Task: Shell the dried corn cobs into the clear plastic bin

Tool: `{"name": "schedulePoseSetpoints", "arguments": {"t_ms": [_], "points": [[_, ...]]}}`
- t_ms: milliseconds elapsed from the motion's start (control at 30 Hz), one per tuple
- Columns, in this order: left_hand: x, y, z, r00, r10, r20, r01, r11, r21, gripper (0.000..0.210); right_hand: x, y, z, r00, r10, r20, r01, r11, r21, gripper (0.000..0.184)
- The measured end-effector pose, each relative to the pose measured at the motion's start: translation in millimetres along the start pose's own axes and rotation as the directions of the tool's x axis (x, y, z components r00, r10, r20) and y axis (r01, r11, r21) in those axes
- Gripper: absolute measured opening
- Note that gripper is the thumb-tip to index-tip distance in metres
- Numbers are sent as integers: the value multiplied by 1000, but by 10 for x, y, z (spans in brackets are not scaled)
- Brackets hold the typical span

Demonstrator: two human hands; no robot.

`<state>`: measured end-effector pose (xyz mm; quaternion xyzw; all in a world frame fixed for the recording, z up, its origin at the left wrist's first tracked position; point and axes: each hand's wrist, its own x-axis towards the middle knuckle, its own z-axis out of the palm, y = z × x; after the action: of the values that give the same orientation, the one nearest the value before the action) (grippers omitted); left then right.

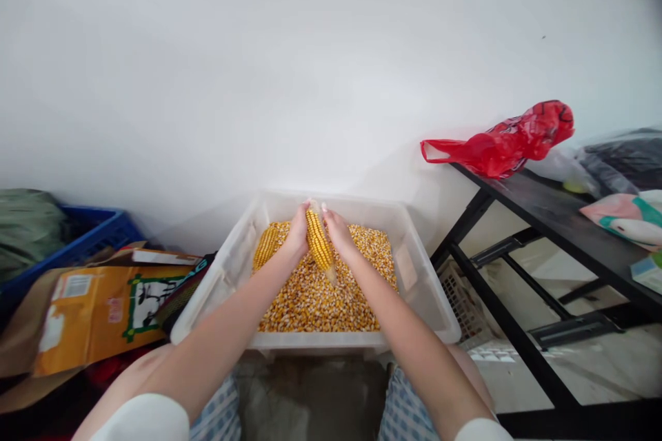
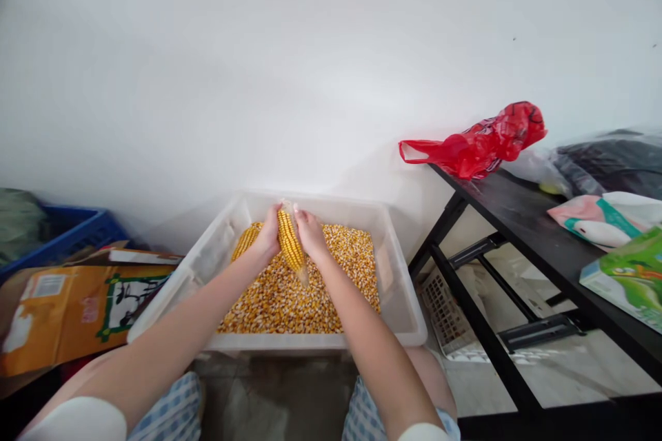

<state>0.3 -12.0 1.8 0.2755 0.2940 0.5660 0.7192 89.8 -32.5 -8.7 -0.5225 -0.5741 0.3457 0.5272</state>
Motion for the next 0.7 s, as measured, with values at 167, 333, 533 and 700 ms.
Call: {"name": "schedulePoseSetpoints", "arguments": {"t_ms": [167, 333, 533, 700], "points": [[25, -61, 16, 964, 234, -127, -225, 971, 83, 27, -68, -44, 73, 999, 5, 36, 0, 988, -156, 57], [7, -96, 16, 921, 360, -152, -322, 919, 228, 26, -148, -130, 100, 999, -35, 5, 35, 952, -305, 57], [-24, -127, -12, 908, 391, -150, -326, 884, 336, 26, -163, -146, 120, 997, 32, -75, -64, 874, -482, 63], [-36, -127, 61, 947, 275, -166, -245, 953, 179, 26, -73, -49, 27, 984, 160, -77, -178, 905, -387, 66]]}}
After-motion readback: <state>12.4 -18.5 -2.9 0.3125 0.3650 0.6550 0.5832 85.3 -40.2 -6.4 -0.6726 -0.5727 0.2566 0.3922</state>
